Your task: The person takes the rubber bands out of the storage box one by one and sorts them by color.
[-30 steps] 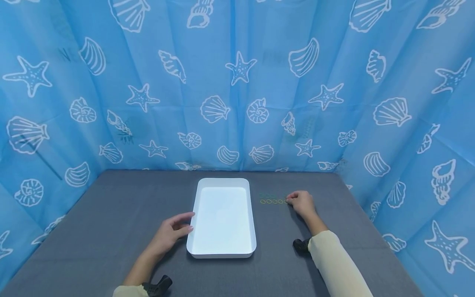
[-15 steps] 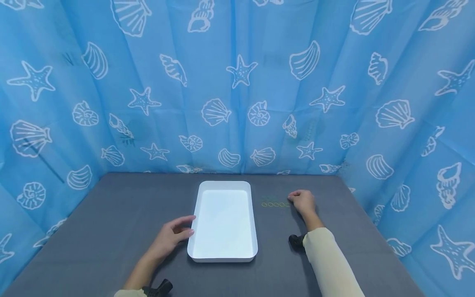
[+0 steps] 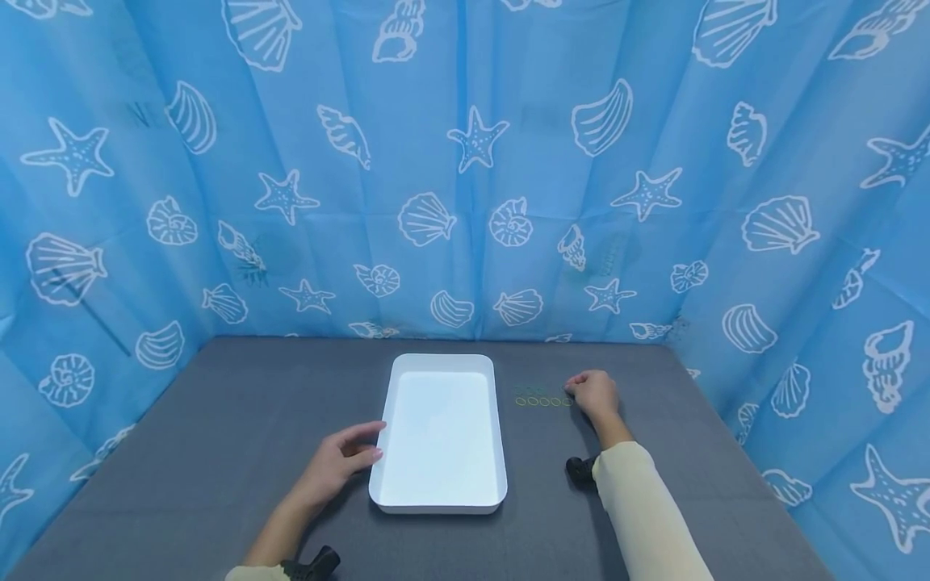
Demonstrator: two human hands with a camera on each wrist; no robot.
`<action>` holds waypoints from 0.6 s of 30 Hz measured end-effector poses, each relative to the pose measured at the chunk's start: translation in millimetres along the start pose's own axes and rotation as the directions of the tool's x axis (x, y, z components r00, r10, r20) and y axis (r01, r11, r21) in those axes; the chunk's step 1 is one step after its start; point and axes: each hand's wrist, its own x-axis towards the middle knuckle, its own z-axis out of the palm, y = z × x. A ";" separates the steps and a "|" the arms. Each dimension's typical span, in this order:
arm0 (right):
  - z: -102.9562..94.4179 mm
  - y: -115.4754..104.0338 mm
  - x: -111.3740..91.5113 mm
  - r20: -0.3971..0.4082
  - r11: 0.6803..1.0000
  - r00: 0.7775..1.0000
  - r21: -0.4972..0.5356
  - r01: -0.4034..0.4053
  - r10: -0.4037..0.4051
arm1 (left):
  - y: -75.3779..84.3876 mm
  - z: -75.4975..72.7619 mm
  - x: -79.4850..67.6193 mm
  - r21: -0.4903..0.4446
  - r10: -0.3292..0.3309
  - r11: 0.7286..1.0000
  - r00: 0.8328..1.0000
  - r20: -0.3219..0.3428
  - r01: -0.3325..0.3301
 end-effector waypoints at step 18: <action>5.8 -18.6 -7.6 0.059 0.997 0.996 -0.023 0.072 -0.071 | 0.7 -0.3 0.0 0.016 -0.010 1.000 1.000 -0.006 0.010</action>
